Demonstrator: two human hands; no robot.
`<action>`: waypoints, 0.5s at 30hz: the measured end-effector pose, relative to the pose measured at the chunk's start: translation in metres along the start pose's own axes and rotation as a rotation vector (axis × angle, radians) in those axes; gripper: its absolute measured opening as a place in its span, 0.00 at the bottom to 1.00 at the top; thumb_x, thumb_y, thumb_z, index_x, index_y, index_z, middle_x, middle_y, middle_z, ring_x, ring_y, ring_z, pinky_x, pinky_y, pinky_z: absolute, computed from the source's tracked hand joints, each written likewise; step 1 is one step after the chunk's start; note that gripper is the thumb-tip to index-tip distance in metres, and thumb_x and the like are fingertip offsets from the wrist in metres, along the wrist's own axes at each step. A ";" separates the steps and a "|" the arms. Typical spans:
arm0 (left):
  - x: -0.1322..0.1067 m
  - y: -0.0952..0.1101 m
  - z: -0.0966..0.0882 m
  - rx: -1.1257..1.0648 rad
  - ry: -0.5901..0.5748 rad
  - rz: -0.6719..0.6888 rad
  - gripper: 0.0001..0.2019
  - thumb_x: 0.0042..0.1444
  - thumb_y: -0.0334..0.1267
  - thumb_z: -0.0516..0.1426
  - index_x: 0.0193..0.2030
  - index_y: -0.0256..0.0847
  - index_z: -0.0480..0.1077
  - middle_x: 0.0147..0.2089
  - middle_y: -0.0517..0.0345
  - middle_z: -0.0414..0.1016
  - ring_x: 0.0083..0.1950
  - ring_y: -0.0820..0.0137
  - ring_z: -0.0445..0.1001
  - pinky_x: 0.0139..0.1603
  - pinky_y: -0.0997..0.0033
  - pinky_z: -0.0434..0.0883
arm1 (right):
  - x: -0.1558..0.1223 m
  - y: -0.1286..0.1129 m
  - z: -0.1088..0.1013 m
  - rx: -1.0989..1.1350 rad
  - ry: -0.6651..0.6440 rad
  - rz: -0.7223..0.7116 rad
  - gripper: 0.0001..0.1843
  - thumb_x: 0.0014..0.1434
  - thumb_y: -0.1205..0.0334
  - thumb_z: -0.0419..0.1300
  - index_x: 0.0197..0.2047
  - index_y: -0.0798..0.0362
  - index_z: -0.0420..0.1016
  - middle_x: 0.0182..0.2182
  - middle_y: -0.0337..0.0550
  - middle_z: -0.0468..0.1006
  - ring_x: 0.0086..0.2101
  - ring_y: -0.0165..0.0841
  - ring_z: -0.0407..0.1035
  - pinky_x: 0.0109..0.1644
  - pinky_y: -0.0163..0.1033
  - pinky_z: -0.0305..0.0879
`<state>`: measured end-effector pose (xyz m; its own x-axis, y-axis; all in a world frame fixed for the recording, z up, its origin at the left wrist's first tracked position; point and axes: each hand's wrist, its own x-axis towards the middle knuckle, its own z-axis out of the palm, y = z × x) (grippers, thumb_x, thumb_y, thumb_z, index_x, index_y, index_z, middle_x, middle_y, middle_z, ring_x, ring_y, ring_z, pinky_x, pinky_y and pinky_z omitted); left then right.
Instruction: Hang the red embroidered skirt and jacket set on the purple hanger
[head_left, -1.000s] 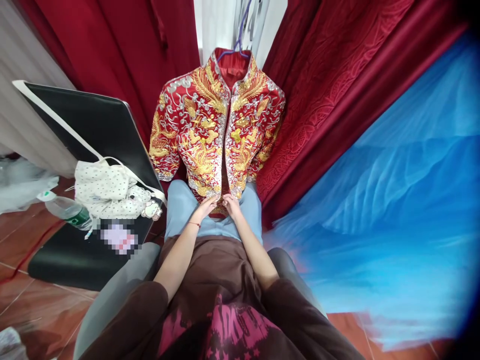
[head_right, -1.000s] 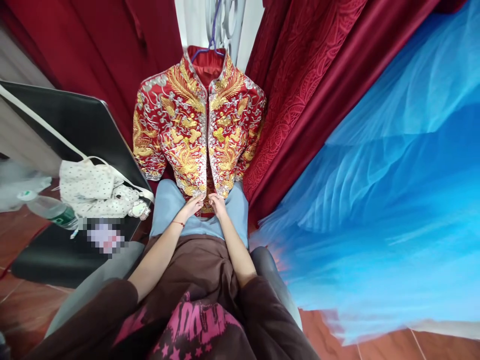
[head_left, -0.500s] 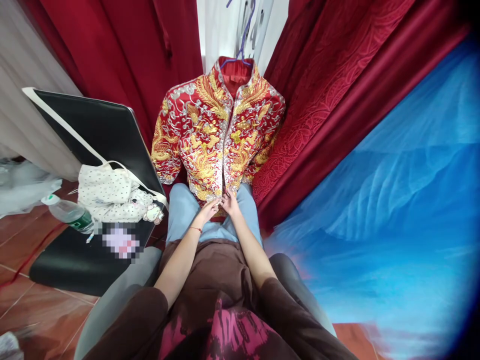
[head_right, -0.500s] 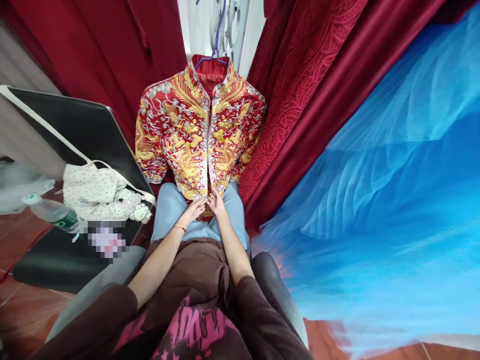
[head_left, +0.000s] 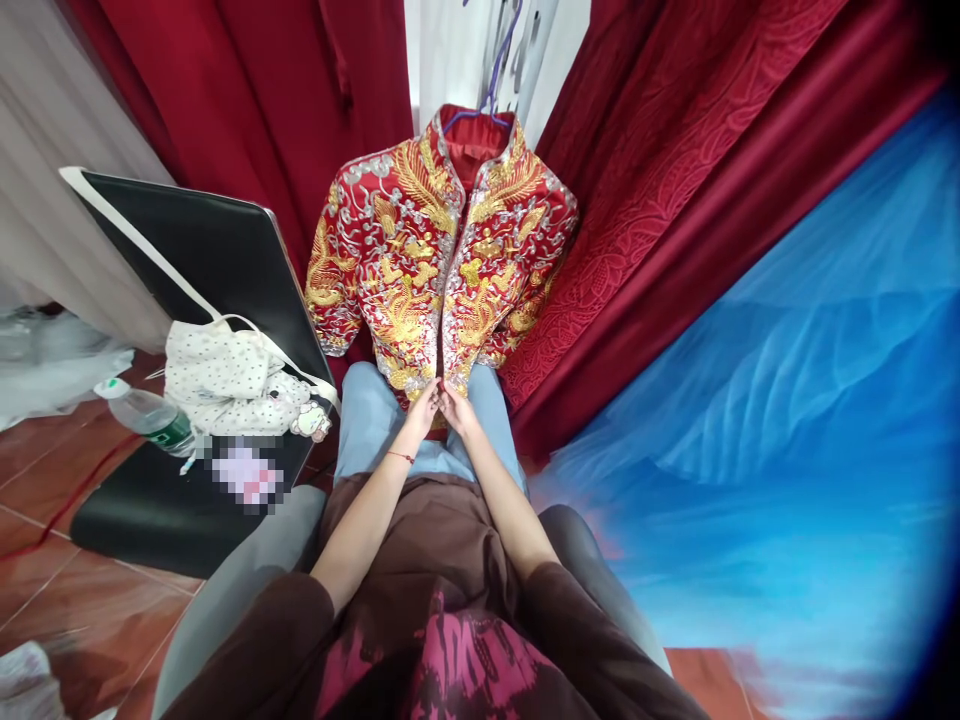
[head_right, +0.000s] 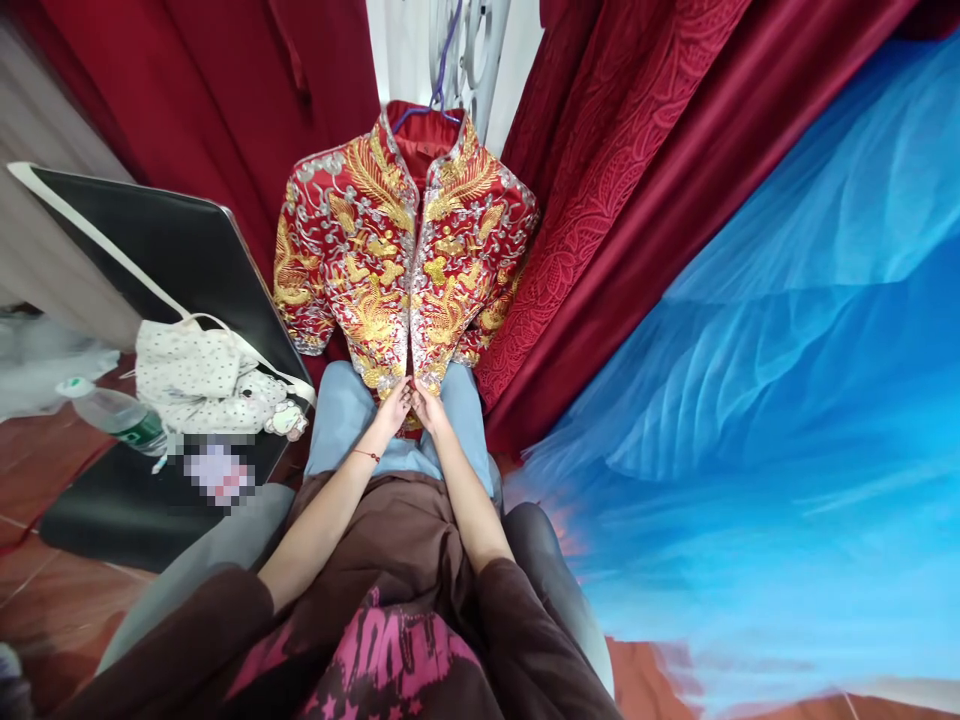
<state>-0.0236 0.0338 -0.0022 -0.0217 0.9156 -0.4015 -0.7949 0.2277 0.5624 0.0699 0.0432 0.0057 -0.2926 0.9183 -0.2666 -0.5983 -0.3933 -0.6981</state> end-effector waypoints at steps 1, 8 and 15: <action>-0.001 0.000 0.001 -0.006 0.022 0.025 0.04 0.55 0.30 0.65 0.38 0.39 0.77 0.31 0.61 0.75 0.33 0.77 0.71 0.37 0.77 0.67 | 0.000 0.000 0.001 -0.003 -0.002 0.003 0.16 0.56 0.59 0.69 0.22 0.49 0.67 0.14 0.29 0.64 0.21 0.26 0.60 0.31 0.31 0.65; -0.005 0.002 -0.002 -0.050 0.108 0.099 0.07 0.61 0.40 0.63 0.37 0.39 0.76 0.30 0.60 0.73 0.31 0.76 0.70 0.35 0.77 0.67 | -0.002 0.000 0.001 -0.002 0.024 0.011 0.13 0.54 0.60 0.70 0.24 0.50 0.71 0.15 0.28 0.65 0.21 0.24 0.61 0.31 0.29 0.64; -0.003 0.018 -0.020 -0.065 0.207 0.071 0.10 0.61 0.34 0.62 0.29 0.41 0.69 0.27 0.63 0.69 0.28 0.79 0.67 0.32 0.79 0.65 | 0.000 0.002 -0.001 0.006 0.074 -0.025 0.07 0.51 0.64 0.70 0.35 0.51 0.79 0.22 0.31 0.76 0.24 0.23 0.68 0.32 0.29 0.65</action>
<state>-0.0502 0.0290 -0.0053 -0.1982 0.8394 -0.5061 -0.8240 0.1369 0.5498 0.0691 0.0422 0.0040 -0.2215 0.9287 -0.2973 -0.6096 -0.3698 -0.7012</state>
